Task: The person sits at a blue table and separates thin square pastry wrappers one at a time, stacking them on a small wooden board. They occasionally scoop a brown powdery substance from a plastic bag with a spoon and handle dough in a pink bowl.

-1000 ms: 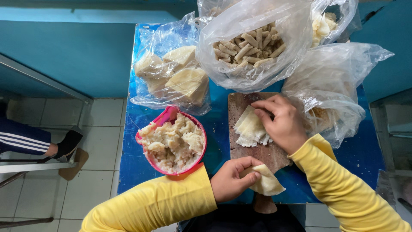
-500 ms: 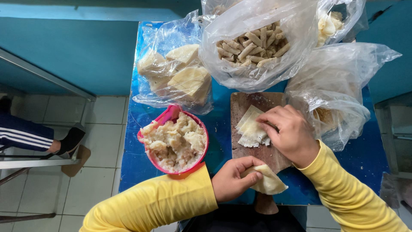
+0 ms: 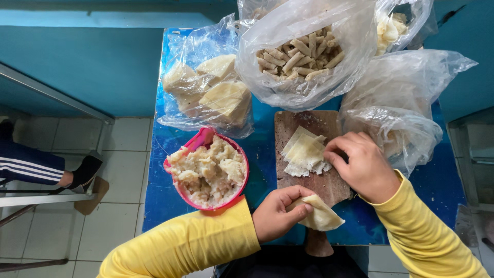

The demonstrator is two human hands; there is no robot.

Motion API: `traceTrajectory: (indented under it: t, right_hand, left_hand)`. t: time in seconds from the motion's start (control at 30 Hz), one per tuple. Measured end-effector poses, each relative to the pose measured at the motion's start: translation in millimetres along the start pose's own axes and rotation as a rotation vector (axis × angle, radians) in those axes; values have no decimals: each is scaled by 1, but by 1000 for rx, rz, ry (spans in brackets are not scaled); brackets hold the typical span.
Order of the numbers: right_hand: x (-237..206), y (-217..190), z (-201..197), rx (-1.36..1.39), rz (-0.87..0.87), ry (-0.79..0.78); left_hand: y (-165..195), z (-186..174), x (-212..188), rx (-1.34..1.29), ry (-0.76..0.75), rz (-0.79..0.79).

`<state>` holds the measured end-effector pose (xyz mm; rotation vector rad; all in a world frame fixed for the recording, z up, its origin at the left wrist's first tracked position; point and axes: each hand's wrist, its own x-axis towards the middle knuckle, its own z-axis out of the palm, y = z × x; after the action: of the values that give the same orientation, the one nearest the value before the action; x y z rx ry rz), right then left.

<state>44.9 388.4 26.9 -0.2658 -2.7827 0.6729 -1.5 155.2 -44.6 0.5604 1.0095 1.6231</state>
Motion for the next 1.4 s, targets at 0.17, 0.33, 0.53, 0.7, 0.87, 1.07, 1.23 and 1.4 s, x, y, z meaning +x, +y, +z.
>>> traceTrajectory:
  t: [0.17,0.33,0.53,0.7,0.87,1.07,1.23,1.4]
  right_hand:
    - [3,-1,4,16,23,30]
    - [7,-7,3,48,23,35]
    - [4,-17,2,73,-89,68]
    - [3,-19,6,-122,-215,85]
    - [4,-21,9,-166,-205,107]
    - [4,-23,3,-154,-82,69]
    - [-2,-25,-7,-125,-86,117]
    - [-1,-27,-8,-27,-95,54]
  left_hand:
    - [1,0,0,14,0,7]
    - [2,1,0,1,7,21]
    - [4,2,0,-5,-2,28]
    - [4,1,0,14,0,34]
    - [1,0,1,48,8,43]
    - [0,-1,3,29,20,26]
    - [-2,-2,3,-3,58,47]
    - [-4,-1,6,-41,118,76]
